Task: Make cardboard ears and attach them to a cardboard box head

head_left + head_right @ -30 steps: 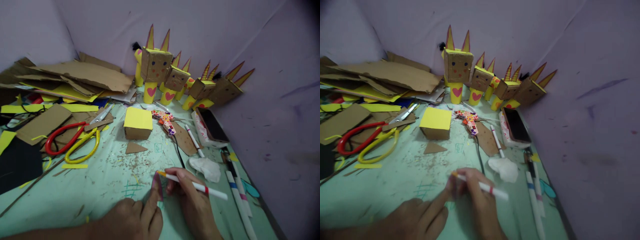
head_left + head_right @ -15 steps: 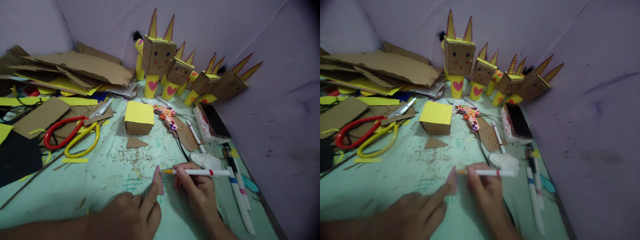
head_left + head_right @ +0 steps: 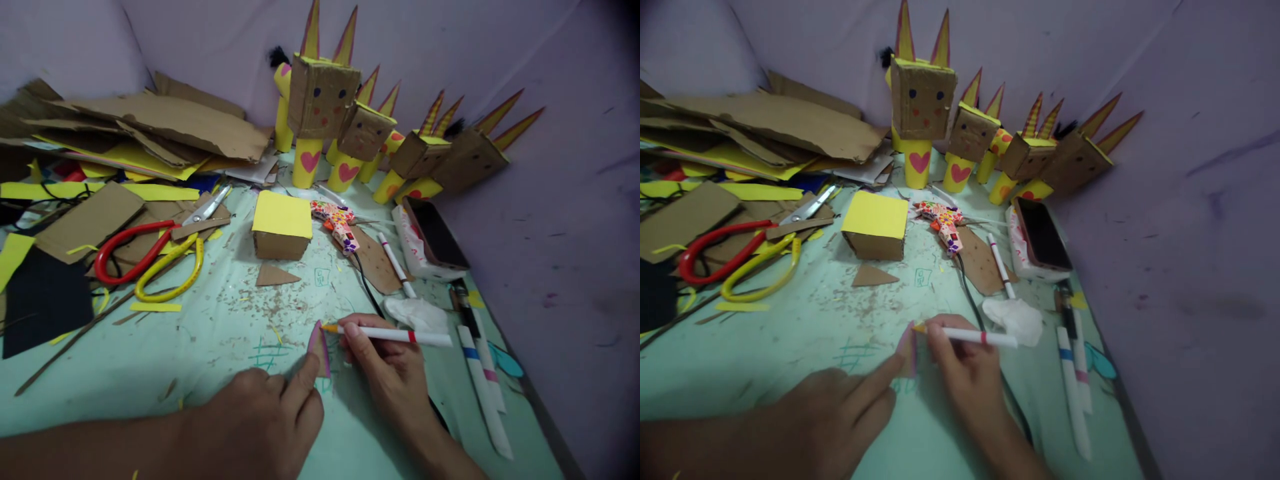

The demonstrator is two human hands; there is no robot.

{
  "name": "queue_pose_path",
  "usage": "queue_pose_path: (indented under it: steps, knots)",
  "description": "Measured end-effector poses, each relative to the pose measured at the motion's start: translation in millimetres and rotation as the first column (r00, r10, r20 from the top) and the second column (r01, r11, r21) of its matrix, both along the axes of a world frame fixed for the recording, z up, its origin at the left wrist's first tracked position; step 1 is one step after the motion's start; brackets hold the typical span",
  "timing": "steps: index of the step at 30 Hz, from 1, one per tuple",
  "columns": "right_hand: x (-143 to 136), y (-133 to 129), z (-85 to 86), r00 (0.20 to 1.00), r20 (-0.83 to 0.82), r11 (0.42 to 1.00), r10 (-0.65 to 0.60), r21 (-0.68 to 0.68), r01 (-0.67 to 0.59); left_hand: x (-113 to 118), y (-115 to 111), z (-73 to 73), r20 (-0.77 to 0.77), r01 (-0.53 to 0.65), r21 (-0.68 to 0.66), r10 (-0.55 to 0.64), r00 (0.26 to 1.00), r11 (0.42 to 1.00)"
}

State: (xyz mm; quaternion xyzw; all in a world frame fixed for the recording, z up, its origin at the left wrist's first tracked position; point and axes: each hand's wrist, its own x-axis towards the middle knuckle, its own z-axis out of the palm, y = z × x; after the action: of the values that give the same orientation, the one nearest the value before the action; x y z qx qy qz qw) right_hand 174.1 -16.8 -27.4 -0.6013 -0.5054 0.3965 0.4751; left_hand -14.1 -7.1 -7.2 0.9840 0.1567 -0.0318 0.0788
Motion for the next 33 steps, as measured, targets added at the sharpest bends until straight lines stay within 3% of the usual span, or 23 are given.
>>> queue_pose_path:
  steps: [6, 15, 21, 33]
  knots:
    - [-3.2, 2.3, -0.1, 1.0, 0.011, 1.0, 0.002, 0.015, -0.002, 0.6, 2.9, 9.0, -0.049, 0.005, -0.048, -0.007, 0.999, 0.999]
    - [-1.1, 1.2, 3.9, 0.997, 0.028, 0.997, 0.072, -0.021, -0.071, 2.7, 3.4, 8.5, -0.064, 0.004, -0.045, -0.007, 0.998, 0.999]
    - [-0.5, 0.1, 3.1, 0.999, 0.003, 0.999, 0.041, -0.021, -0.041, 3.7, 5.8, 15.9, -0.149, 0.003, -0.118, -0.021, 0.989, 0.993]
    - [0.1, 0.3, 1.4, 0.998, -0.028, 0.997, 0.058, -0.043, -0.059, 2.7, 4.6, 12.2, -0.151, 0.006, -0.103, -0.021, 0.988, 0.995]
